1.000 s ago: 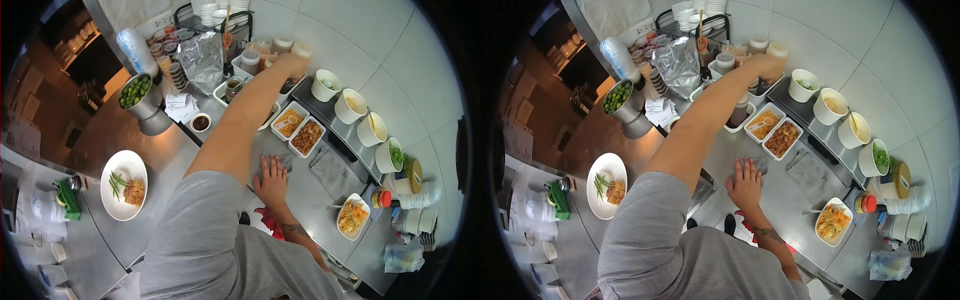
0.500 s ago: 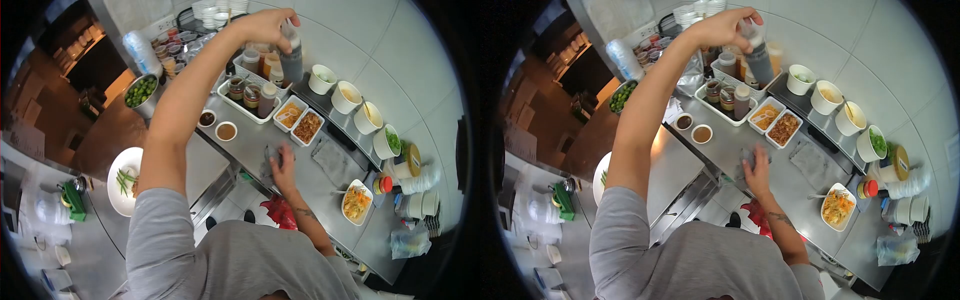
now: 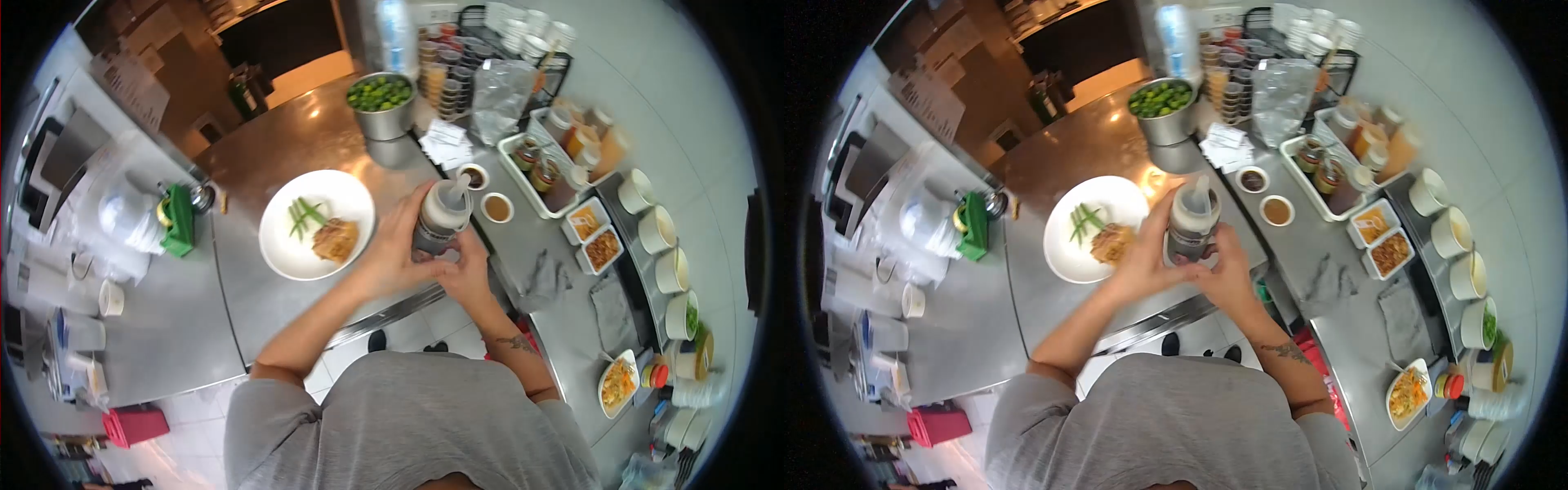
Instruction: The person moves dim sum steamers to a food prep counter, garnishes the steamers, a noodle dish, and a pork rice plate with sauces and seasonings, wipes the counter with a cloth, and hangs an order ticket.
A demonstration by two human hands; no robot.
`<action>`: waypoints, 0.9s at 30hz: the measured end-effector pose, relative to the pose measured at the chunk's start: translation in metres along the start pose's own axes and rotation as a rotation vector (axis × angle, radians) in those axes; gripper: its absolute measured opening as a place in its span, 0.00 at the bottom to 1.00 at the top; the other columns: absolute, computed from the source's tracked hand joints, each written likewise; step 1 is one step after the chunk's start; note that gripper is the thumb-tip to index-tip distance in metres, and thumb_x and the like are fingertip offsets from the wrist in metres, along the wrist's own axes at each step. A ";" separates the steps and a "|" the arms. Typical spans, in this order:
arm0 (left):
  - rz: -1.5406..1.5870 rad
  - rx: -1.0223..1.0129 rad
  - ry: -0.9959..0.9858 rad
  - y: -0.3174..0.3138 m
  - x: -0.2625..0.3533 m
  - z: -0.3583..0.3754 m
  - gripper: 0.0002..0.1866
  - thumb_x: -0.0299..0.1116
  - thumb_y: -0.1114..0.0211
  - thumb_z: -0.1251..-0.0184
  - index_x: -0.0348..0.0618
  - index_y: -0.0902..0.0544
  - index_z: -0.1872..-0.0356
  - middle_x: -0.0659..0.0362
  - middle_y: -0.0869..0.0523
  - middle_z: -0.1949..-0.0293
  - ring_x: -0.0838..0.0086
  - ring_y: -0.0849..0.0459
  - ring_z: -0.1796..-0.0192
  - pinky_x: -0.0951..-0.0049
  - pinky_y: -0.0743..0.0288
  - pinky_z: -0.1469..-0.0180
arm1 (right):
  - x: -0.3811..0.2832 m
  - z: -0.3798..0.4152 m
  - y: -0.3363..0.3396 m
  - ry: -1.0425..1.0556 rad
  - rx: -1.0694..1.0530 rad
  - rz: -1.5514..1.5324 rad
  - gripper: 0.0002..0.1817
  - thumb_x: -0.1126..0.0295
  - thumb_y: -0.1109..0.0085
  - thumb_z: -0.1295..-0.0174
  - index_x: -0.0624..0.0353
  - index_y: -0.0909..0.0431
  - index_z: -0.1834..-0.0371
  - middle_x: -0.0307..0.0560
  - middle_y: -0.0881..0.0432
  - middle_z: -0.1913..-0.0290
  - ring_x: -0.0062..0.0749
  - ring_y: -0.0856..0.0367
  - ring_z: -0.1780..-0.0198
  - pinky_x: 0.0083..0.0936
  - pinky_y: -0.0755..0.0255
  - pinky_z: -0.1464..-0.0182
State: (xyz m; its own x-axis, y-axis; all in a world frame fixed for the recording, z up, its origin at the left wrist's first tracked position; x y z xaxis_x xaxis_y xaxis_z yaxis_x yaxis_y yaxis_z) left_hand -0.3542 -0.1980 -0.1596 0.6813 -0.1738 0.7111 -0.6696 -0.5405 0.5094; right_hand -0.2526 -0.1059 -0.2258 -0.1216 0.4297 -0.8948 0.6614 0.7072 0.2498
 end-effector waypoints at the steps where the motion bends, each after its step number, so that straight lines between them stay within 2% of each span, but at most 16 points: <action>1: -0.057 0.106 0.067 0.008 -0.005 0.020 0.45 0.38 0.25 0.59 0.37 0.41 0.39 0.48 0.30 0.47 0.61 0.31 0.43 0.64 0.37 0.43 | -0.001 -0.001 -0.023 -0.007 -0.034 -0.014 0.28 0.71 0.32 0.59 0.66 0.31 0.53 0.53 0.25 0.60 0.41 0.23 0.58 0.29 0.28 0.61; 2: -0.112 0.210 0.135 0.017 -0.014 0.036 0.44 0.39 0.26 0.58 0.37 0.41 0.39 0.44 0.30 0.49 0.54 0.30 0.45 0.62 0.35 0.45 | -0.003 -0.001 -0.042 -0.017 -0.066 -0.025 0.27 0.71 0.32 0.58 0.66 0.31 0.53 0.54 0.25 0.60 0.44 0.23 0.57 0.30 0.28 0.60; 3: -0.044 0.280 0.242 0.030 -0.029 0.047 0.43 0.38 0.28 0.55 0.35 0.41 0.39 0.44 0.29 0.50 0.55 0.28 0.46 0.62 0.34 0.45 | -0.026 -0.009 -0.051 0.229 -0.249 0.175 0.25 0.71 0.35 0.54 0.66 0.32 0.51 0.55 0.25 0.58 0.49 0.24 0.55 0.32 0.28 0.59; 4: 0.100 0.297 0.375 0.044 -0.040 0.062 0.40 0.36 0.29 0.54 0.34 0.40 0.41 0.46 0.25 0.53 0.59 0.24 0.50 0.64 0.32 0.47 | -0.034 -0.017 -0.061 0.227 -0.319 0.116 0.25 0.72 0.36 0.52 0.65 0.32 0.51 0.54 0.25 0.59 0.47 0.24 0.55 0.31 0.28 0.59; 6: 0.157 0.239 0.361 0.085 -0.041 0.076 0.35 0.34 0.31 0.53 0.34 0.37 0.44 0.49 0.22 0.57 0.64 0.22 0.53 0.66 0.30 0.49 | -0.041 -0.033 -0.081 0.216 -0.451 0.005 0.23 0.73 0.39 0.50 0.63 0.32 0.49 0.52 0.24 0.59 0.44 0.23 0.56 0.31 0.28 0.58; 7: 0.119 0.229 0.399 0.102 -0.048 0.087 0.34 0.33 0.31 0.53 0.34 0.36 0.45 0.49 0.21 0.57 0.65 0.23 0.53 0.67 0.31 0.49 | -0.031 -0.046 -0.087 0.086 -0.437 -0.173 0.18 0.73 0.43 0.47 0.61 0.28 0.51 0.50 0.23 0.61 0.40 0.22 0.57 0.30 0.28 0.57; 10: 0.042 0.216 0.522 0.143 -0.072 0.114 0.31 0.32 0.32 0.53 0.34 0.34 0.47 0.50 0.21 0.57 0.68 0.23 0.54 0.68 0.31 0.49 | -0.022 -0.091 -0.111 0.001 -0.386 0.079 0.11 0.75 0.47 0.43 0.57 0.24 0.56 0.44 0.22 0.62 0.30 0.24 0.59 0.26 0.29 0.58; 12: 0.041 0.244 0.627 0.163 -0.086 0.129 0.29 0.31 0.33 0.54 0.35 0.33 0.48 0.50 0.21 0.57 0.69 0.23 0.54 0.69 0.31 0.50 | -0.015 -0.107 -0.138 0.130 -0.399 0.303 0.09 0.73 0.48 0.45 0.60 0.23 0.61 0.47 0.22 0.63 0.36 0.23 0.60 0.32 0.28 0.57; 13: 0.025 0.258 0.625 0.170 -0.095 0.135 0.29 0.33 0.32 0.54 0.35 0.32 0.50 0.50 0.21 0.59 0.70 0.23 0.57 0.70 0.30 0.52 | -0.009 -0.112 -0.153 0.195 -0.405 0.416 0.09 0.72 0.48 0.46 0.62 0.22 0.64 0.49 0.22 0.64 0.39 0.23 0.60 0.35 0.28 0.57; 16: -0.022 0.271 0.678 0.183 -0.114 0.147 0.28 0.34 0.31 0.55 0.35 0.31 0.52 0.51 0.20 0.62 0.69 0.22 0.59 0.70 0.29 0.54 | 0.021 -0.123 -0.189 0.177 -0.484 0.797 0.07 0.73 0.48 0.49 0.62 0.22 0.69 0.49 0.23 0.62 0.41 0.25 0.56 0.37 0.28 0.56; 19: 0.029 0.253 0.688 0.186 -0.124 0.153 0.28 0.33 0.31 0.56 0.35 0.31 0.52 0.54 0.22 0.60 0.71 0.25 0.57 0.73 0.31 0.52 | 0.034 -0.121 -0.205 0.103 -0.446 0.850 0.07 0.71 0.47 0.51 0.61 0.21 0.72 0.49 0.24 0.61 0.42 0.28 0.52 0.36 0.29 0.52; 22: -0.026 0.247 0.637 0.187 -0.133 0.159 0.28 0.35 0.30 0.56 0.36 0.30 0.53 0.50 0.19 0.64 0.66 0.20 0.61 0.69 0.28 0.56 | 0.036 -0.113 -0.212 0.022 -0.479 0.822 0.07 0.70 0.46 0.51 0.61 0.21 0.72 0.49 0.25 0.59 0.42 0.29 0.52 0.34 0.31 0.48; 27: 0.018 0.212 0.631 0.183 -0.148 0.165 0.29 0.36 0.30 0.56 0.36 0.30 0.52 0.47 0.19 0.62 0.62 0.19 0.60 0.67 0.27 0.56 | 0.034 -0.112 -0.217 -0.040 -0.481 0.716 0.06 0.70 0.44 0.51 0.58 0.20 0.72 0.47 0.24 0.61 0.42 0.29 0.54 0.31 0.33 0.48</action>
State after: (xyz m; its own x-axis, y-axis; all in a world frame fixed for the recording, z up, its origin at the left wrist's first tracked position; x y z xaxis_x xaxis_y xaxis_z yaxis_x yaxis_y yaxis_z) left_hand -0.5292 -0.4067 -0.2516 0.3232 0.2960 0.8989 -0.5624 -0.7038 0.4340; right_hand -0.4836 -0.1821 -0.2687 0.2375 0.8489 -0.4722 0.1827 0.4384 0.8800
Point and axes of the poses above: each hand's wrist, its own z-axis away from the middle knuckle, its own y-axis out of the back of the hand, x = y × z, the point moved 3 cm from there along -z, towards the middle knuckle
